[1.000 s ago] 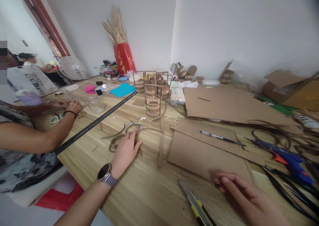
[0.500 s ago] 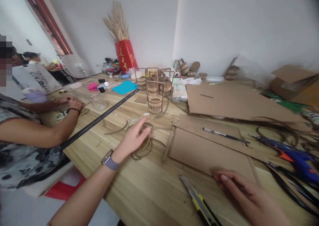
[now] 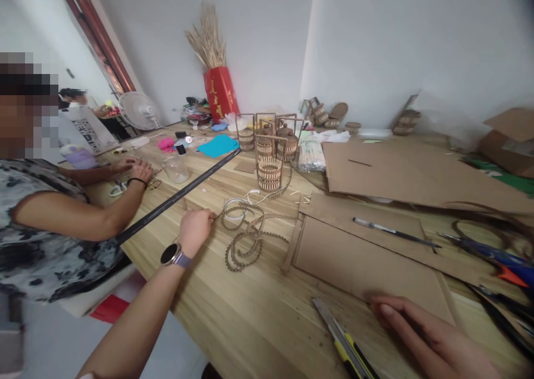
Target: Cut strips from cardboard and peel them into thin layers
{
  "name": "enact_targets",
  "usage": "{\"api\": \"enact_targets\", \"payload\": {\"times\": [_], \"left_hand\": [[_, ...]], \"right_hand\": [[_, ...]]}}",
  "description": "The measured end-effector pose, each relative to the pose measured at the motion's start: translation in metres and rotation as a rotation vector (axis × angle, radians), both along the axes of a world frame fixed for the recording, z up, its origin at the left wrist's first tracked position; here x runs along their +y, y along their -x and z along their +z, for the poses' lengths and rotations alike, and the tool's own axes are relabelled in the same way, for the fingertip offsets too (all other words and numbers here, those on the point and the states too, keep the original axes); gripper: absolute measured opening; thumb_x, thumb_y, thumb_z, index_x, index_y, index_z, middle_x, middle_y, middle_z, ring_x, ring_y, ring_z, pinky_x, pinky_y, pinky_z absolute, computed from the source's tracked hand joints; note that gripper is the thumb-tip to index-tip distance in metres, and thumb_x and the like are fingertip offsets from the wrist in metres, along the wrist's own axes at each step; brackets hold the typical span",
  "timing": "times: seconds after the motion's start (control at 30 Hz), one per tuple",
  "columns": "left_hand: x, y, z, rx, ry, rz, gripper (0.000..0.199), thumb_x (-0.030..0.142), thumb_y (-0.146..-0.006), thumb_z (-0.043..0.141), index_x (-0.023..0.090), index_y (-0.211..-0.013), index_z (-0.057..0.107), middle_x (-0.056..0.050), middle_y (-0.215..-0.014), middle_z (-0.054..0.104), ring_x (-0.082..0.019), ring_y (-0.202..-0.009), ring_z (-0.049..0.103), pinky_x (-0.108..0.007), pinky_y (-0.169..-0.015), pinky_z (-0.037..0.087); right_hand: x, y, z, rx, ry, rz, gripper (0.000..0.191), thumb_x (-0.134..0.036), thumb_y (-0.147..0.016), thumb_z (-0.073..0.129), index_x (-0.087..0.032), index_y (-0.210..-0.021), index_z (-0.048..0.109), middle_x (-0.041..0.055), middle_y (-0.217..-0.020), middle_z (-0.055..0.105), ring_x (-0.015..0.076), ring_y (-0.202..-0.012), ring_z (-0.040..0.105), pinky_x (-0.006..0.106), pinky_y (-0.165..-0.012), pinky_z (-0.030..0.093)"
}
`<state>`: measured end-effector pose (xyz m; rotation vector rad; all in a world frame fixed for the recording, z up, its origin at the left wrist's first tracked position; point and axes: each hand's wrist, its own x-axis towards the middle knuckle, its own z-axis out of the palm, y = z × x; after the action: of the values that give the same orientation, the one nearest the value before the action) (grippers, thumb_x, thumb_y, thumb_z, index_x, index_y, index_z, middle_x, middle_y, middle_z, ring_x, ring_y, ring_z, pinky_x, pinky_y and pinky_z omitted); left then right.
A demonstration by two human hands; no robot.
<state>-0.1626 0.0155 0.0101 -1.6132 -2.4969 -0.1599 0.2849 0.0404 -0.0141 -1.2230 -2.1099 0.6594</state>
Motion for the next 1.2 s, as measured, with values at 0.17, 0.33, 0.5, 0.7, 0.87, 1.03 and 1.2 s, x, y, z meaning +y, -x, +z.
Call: {"api": "enact_targets", "payload": {"times": [0.17, 0.33, 0.5, 0.7, 0.87, 1.03, 1.2], "left_hand": [[0.008, -0.006, 0.008, 0.053, -0.071, 0.013, 0.031, 0.022, -0.093, 0.043, 0.011, -0.099, 0.071, -0.018, -0.096, 0.073, -0.033, -0.093, 0.067, -0.042, -0.082, 0.049], [0.034, -0.037, 0.026, 0.047, -0.131, -0.153, 0.035, 0.029, -0.100, 0.042, 0.010, -0.124, 0.060, -0.019, -0.117, 0.067, -0.030, -0.111, 0.061, -0.042, -0.095, 0.046], [0.088, -0.085, 0.037, -0.029, 0.054, -0.408, 0.020, 0.027, -0.100, 0.051, 0.017, -0.103, 0.068, -0.008, -0.108, 0.069, -0.021, -0.106, 0.064, -0.035, -0.095, 0.050], [0.151, -0.119, 0.032, -0.073, 0.237, -0.386, 0.036, 0.036, -0.096, 0.062, 0.016, -0.126, 0.058, -0.011, -0.125, 0.061, -0.023, -0.107, 0.063, -0.043, -0.090, 0.056], [0.159, -0.124, 0.030, -0.077, 0.277, -0.352, 0.036, 0.036, -0.096, 0.062, 0.015, -0.126, 0.058, -0.011, -0.125, 0.061, -0.023, -0.107, 0.063, -0.043, -0.090, 0.055], [0.127, -0.130, 0.054, -0.057, 0.217, -0.349, 0.032, 0.036, -0.096, 0.061, 0.016, -0.121, 0.060, -0.009, -0.120, 0.063, -0.022, -0.103, 0.064, -0.042, -0.088, 0.056], [0.055, -0.158, 0.080, -0.077, 0.155, -0.474, 0.024, 0.026, -0.104, 0.040, 0.016, -0.106, 0.062, -0.010, -0.092, 0.070, -0.023, -0.088, 0.067, -0.033, -0.075, 0.048]], "right_hand": [[0.001, -0.006, -0.004, -0.040, 0.051, 0.030, 0.041, -0.061, -0.085, 0.054, -0.027, -0.086, 0.078, 0.0052, -0.091, 0.080, 0.0216, -0.081, 0.077, 0.023, -0.068, 0.061], [-0.003, -0.003, -0.002, -0.021, 0.065, 0.024, 0.038, -0.058, -0.087, 0.053, -0.028, -0.086, 0.077, 0.0047, -0.091, 0.079, 0.0222, -0.082, 0.076, 0.025, -0.071, 0.061], [-0.006, 0.001, 0.002, -0.013, 0.077, 0.008, 0.034, -0.055, -0.087, 0.055, -0.028, -0.086, 0.076, 0.0052, -0.091, 0.079, 0.0230, -0.081, 0.076, 0.027, -0.071, 0.061], [-0.008, 0.001, 0.000, -0.027, 0.077, 0.046, 0.031, -0.048, -0.091, 0.050, -0.028, -0.089, 0.074, 0.0046, -0.088, 0.078, 0.0212, -0.080, 0.074, 0.028, -0.071, 0.060], [-0.008, 0.002, -0.002, -0.021, 0.081, 0.060, 0.032, -0.046, -0.093, 0.047, -0.027, -0.087, 0.072, 0.0049, -0.084, 0.077, 0.0205, -0.077, 0.072, 0.028, -0.069, 0.058], [-0.014, 0.003, -0.005, 0.037, 0.086, 0.016, 0.028, -0.045, -0.093, 0.051, -0.029, -0.091, 0.073, 0.0042, -0.087, 0.076, 0.0201, -0.079, 0.071, 0.028, -0.071, 0.056], [-0.031, 0.018, 0.005, 0.205, 0.161, -0.075, 0.032, -0.054, -0.090, 0.054, -0.030, -0.084, 0.074, 0.0026, -0.078, 0.073, 0.0193, -0.073, 0.068, 0.027, -0.069, 0.054]]}}
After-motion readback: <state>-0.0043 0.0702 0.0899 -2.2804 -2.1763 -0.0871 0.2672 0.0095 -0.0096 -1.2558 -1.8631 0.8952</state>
